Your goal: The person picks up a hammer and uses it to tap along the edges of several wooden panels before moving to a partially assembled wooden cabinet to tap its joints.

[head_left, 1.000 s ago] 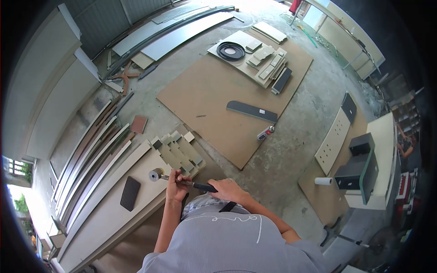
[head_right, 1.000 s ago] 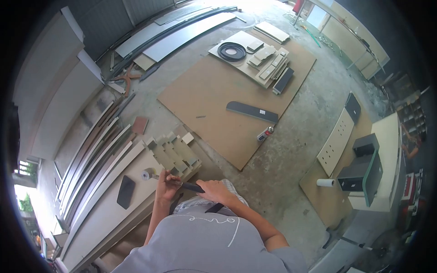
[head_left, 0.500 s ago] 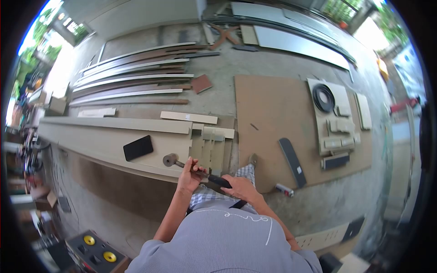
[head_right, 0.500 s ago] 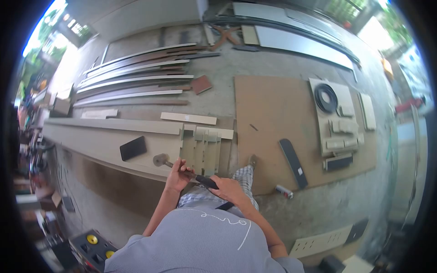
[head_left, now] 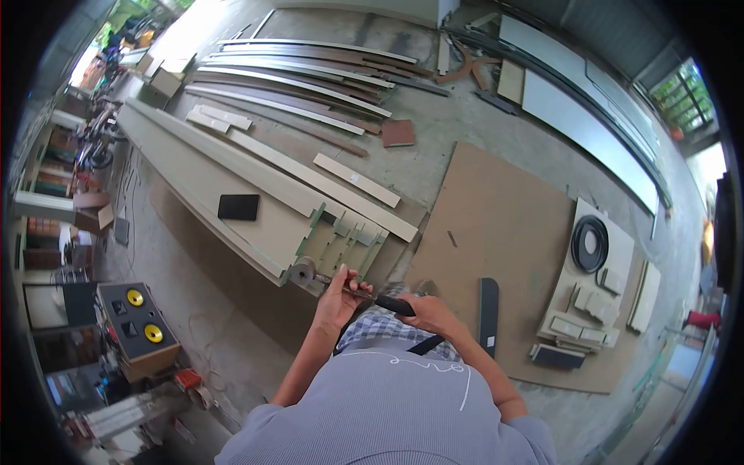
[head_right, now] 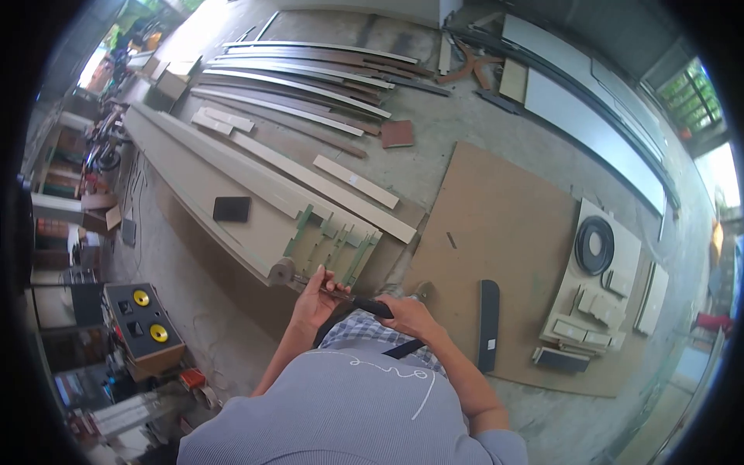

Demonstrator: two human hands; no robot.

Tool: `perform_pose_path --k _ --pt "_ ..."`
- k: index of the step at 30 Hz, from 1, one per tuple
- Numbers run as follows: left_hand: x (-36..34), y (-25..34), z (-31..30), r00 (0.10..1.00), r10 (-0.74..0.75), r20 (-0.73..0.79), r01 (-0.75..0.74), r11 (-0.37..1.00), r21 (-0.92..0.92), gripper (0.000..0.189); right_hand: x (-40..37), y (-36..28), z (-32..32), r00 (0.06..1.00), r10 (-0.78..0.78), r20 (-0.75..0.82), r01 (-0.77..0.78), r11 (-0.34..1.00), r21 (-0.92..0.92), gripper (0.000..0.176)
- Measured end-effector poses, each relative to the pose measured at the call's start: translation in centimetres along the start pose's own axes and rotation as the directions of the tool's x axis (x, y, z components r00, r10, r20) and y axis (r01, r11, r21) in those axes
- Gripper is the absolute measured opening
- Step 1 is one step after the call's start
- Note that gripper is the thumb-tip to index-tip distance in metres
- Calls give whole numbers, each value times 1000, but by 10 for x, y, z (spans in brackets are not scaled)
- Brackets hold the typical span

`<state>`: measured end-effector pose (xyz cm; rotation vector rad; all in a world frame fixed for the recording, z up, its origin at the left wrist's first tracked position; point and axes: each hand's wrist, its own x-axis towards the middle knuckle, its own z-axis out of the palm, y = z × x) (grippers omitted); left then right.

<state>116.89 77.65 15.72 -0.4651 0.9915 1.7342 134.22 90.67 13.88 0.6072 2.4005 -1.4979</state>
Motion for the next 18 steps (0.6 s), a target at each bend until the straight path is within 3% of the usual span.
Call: perform_pose_path --k 9,10,12,16,18 --pt "41 -28 36 995 57 79 -49 993 -103 29 6 21 -63 1000 24 13 -22 990 -137 37" --pt "47 -26 43 994 94 64 -85 987 -135 29 13 23 -71 999 28 -28 -32 987 -158 37" --pt "61 -21 57 997 63 49 -57 992 -111 29 29 26 -90 1000 4 6 -3 984 -178 37" --pt "104 -3 75 988 152 33 -144 971 -191 28 78 30 -133 997 -50 57 60 977 -204 38" --pt "124 12 88 980 201 -4 -195 944 -267 26 111 31 -156 990 -91 107 121 941 -315 39"
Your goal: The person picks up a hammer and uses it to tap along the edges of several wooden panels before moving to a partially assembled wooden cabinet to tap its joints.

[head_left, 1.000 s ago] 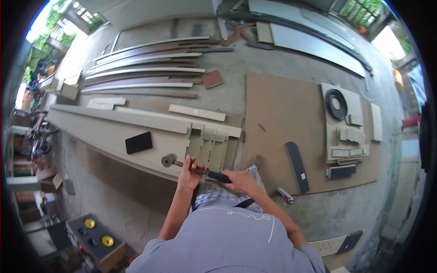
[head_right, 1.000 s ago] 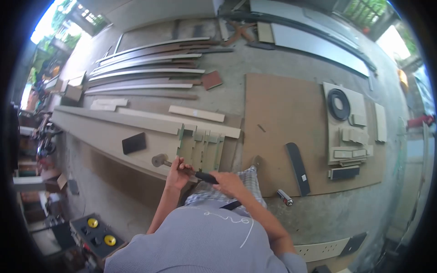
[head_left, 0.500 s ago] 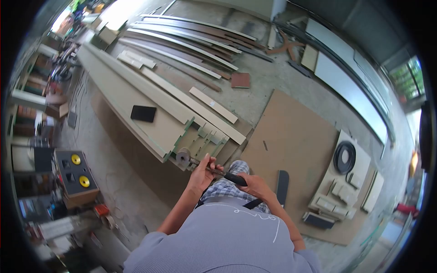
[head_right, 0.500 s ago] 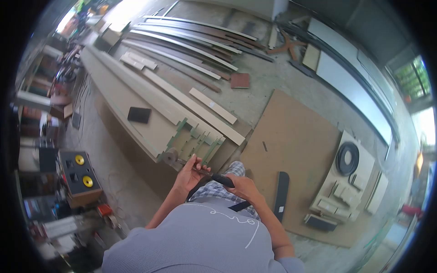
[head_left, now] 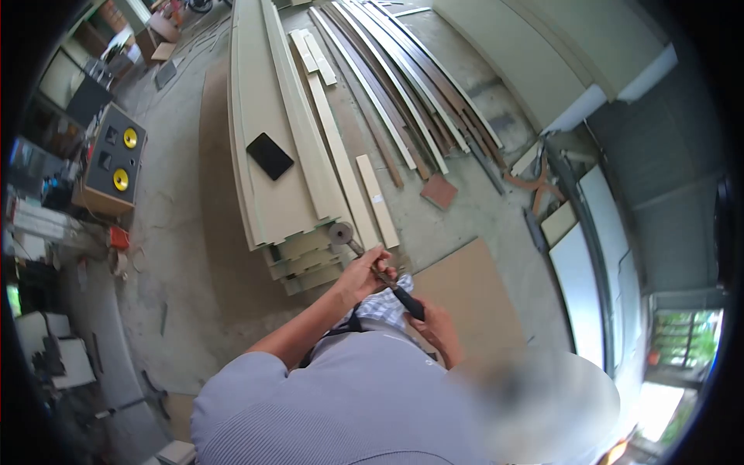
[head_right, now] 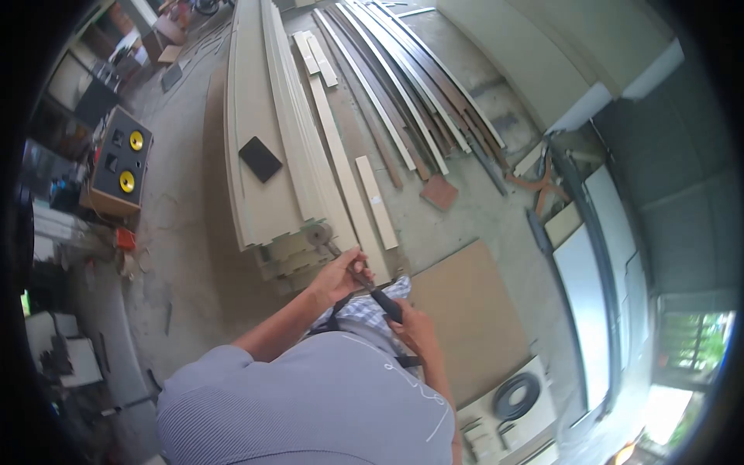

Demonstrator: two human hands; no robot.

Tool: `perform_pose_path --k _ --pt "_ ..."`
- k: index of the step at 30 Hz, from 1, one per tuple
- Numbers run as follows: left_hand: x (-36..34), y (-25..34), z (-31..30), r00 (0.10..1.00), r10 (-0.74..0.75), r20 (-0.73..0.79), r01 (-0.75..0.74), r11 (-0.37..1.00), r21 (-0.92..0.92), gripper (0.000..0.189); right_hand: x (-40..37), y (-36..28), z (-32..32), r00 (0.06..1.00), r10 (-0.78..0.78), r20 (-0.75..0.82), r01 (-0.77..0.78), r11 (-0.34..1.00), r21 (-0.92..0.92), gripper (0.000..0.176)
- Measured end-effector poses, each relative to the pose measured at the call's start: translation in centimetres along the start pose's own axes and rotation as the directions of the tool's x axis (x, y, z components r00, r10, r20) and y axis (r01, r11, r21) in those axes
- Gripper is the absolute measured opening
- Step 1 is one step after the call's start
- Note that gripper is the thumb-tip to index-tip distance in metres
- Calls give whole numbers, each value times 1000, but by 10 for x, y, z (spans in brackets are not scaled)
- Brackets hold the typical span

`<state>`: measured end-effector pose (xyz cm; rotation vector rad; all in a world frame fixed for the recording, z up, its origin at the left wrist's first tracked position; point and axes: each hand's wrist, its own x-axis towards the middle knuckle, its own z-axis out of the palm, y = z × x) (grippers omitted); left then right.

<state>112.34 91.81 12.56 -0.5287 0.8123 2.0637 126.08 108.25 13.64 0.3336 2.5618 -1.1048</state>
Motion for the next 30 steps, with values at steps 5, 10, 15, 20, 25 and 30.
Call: perform_pose_path --k 5,10,15,20,25,30 --pt "44 18 36 985 142 -97 -152 983 -102 25 68 2 -77 980 -57 190 68 996 -53 42" --pt "86 26 66 963 237 -132 -257 951 -171 29 132 25 -127 946 -196 260 224 971 -85 41" --pt "77 45 93 903 370 -219 -405 902 -146 32 173 6 -152 883 -182 433 243 966 -91 43" --pt "73 41 91 808 465 -361 -546 822 -163 32 218 -5 -159 755 -321 571 445 891 -88 42" --pt "89 33 94 675 534 -509 -707 665 -239 32 270 -28 -172 604 -283 745 577 800 -164 42" --pt "119 35 123 496 584 -642 -855 459 -243 34 330 -44 -196 414 -379 828 759 645 -85 43"
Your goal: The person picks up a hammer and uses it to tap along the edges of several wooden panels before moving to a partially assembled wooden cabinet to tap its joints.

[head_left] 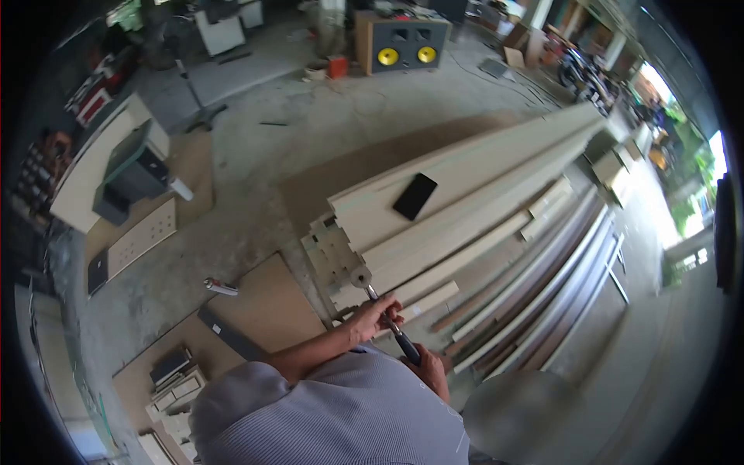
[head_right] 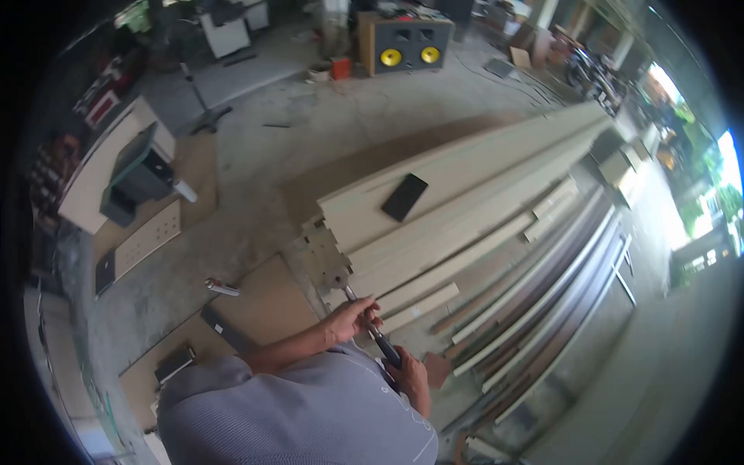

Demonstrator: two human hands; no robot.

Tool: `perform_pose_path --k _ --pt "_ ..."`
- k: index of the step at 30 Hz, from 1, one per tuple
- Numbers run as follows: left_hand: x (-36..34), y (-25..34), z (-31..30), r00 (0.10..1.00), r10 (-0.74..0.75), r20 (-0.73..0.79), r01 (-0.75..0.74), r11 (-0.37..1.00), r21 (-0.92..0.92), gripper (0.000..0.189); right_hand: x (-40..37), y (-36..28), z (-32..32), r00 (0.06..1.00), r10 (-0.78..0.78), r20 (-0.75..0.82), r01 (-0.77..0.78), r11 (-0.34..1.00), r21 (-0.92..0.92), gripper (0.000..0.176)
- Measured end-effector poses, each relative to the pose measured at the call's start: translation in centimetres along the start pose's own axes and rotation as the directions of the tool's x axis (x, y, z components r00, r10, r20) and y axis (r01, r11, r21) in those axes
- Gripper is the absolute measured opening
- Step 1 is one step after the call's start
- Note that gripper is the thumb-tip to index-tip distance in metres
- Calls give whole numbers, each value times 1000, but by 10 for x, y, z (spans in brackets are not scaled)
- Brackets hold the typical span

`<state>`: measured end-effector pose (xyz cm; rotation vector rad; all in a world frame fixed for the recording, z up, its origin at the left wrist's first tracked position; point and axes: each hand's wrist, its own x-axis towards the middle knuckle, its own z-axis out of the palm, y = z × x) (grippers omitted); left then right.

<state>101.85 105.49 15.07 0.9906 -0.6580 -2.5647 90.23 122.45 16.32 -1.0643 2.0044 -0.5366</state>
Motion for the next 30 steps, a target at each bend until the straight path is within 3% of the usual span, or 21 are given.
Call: perform_pose_path --k 2,10,12,13,16,20,23,26,28,29,30 --pt "-1 -12 9 999 47 0 -47 999 -26 34 0 13 -21 998 -37 48 41 995 -87 44" --pt "-37 -56 52 955 249 -164 -261 964 -57 32 9 56 -56 940 -227 255 249 967 -57 47" --pt "-40 -70 50 937 259 -235 -284 956 -78 30 15 68 -56 911 -250 329 300 948 -109 45" --pt "-45 -73 52 930 242 -275 -279 955 -103 29 16 72 -53 884 -352 307 391 917 -76 41" --pt "-63 -81 52 908 224 -354 -292 944 -152 29 20 72 -50 822 -443 358 492 869 -53 38" --pt "-83 -84 43 882 296 -366 -387 899 -205 26 30 67 -37 777 -457 433 520 853 -32 35" --pt "-82 -91 29 867 369 -333 -469 831 -299 21 26 76 -21 776 -490 398 566 819 -93 37" --pt "-93 -81 22 892 359 -274 -427 867 -257 20 32 53 -31 740 -572 352 642 757 -119 40" --pt "-98 -78 26 824 524 -215 -566 768 -300 22 47 47 -24 759 -487 432 605 773 -192 40" --pt "-110 -73 32 813 547 -201 -583 770 -260 24 34 13 -36 800 -196 566 350 920 -177 36" --pt "-125 -112 26 819 518 -248 -573 768 -286 24 8 36 -23 778 -158 608 333 924 -186 36"
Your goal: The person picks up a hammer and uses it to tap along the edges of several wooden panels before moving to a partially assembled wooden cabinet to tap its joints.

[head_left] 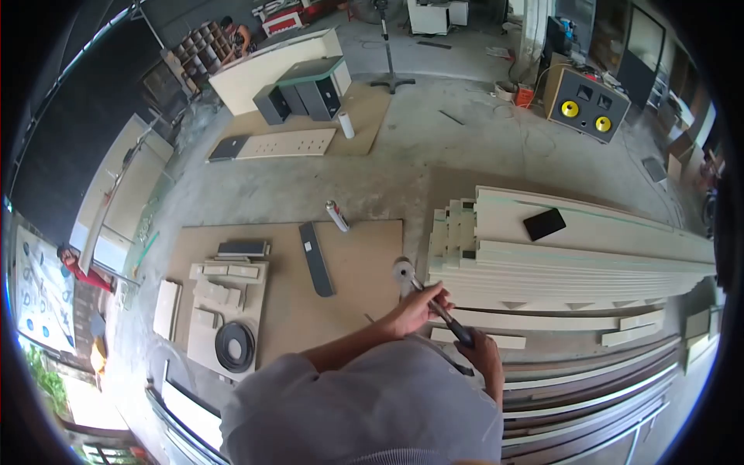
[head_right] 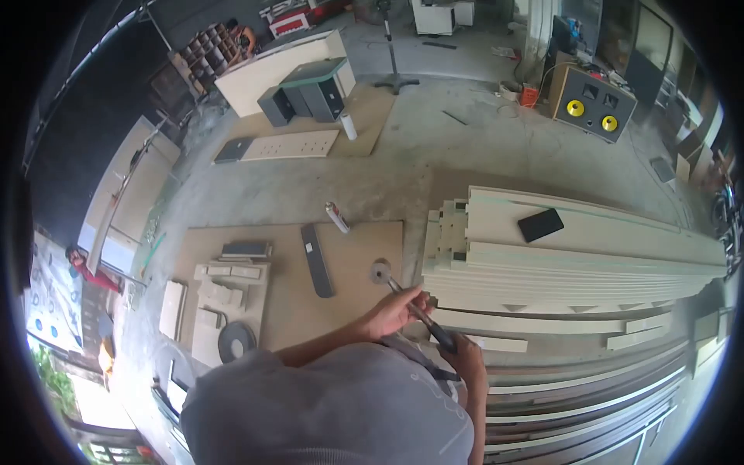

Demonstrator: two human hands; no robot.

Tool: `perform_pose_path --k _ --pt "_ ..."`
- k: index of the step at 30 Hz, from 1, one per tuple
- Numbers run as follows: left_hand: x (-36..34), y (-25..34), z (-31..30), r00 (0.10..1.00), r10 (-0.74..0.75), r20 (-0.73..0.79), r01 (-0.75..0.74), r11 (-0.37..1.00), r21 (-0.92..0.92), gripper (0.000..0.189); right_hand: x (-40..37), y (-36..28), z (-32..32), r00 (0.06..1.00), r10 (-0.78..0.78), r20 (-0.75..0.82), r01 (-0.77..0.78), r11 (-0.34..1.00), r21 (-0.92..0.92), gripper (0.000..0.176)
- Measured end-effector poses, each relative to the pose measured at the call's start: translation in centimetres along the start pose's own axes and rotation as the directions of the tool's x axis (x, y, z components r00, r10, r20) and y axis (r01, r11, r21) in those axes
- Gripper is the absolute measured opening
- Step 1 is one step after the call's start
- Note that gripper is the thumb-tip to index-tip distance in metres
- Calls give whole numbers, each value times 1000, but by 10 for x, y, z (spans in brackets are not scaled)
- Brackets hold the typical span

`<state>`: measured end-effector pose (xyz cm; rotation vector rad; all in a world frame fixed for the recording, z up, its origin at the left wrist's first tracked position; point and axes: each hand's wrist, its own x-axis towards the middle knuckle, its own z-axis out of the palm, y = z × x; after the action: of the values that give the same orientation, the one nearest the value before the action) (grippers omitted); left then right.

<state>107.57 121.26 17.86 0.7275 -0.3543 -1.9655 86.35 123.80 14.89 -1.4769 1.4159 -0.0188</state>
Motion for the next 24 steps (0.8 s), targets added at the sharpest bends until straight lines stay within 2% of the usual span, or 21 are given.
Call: perform_pose_path --k 1,2,3,4,7,8,9,12,13,14,16,19,20,22,24 --pt "6 -5 -13 1000 11 2 -11 1000 -11 25 7 8 3 964 -229 -136 219 972 -81 34" --pt "35 10 -13 997 43 61 -43 999 4 26 31 6 -15 831 -477 -286 425 876 -226 32" --pt "33 22 -3 998 18 -63 -18 1000 2 25 37 5 -16 869 -431 -241 401 901 -165 35" --pt "27 30 1 989 -5 -147 9 1000 22 25 29 -11 -18 883 -409 -229 369 908 -197 37" --pt "24 48 3 997 25 -66 -22 999 50 26 29 -30 -18 877 -411 -247 376 909 -177 39" --pt "22 54 3 992 57 -112 -50 997 64 26 33 -34 -16 863 -440 -248 410 897 -164 39" --pt "16 56 2 981 80 -175 -68 995 74 27 30 -42 -17 870 -421 -255 370 901 -227 39" --pt "20 61 -9 983 91 -160 -85 995 47 28 35 -53 -16 870 -422 -255 382 904 -192 38" --pt "24 58 -16 987 95 -129 -95 995 9 28 37 -52 -11 840 -456 -295 399 887 -234 37" --pt "29 59 -15 990 95 -105 -94 995 13 28 31 -54 -13 876 -393 -280 339 914 -224 36" --pt "28 57 -13 985 2 -172 12 996 83 27 35 -42 -10 887 -377 -266 337 924 -182 36" --pt "42 52 -4 986 -49 -157 60 996 64 26 39 -23 -6 913 -296 -280 270 954 -129 37" --pt "47 49 -1 985 -70 -161 77 996 39 26 34 -23 -8 920 -270 -285 229 959 -170 37" --pt "59 40 -1 995 -86 -46 91 990 105 25 32 -5 -2 920 -230 -318 210 973 -97 35" --pt "75 27 7 981 -178 -72 187 971 149 27 8 -11 -12 934 -144 -326 155 988 8 34"
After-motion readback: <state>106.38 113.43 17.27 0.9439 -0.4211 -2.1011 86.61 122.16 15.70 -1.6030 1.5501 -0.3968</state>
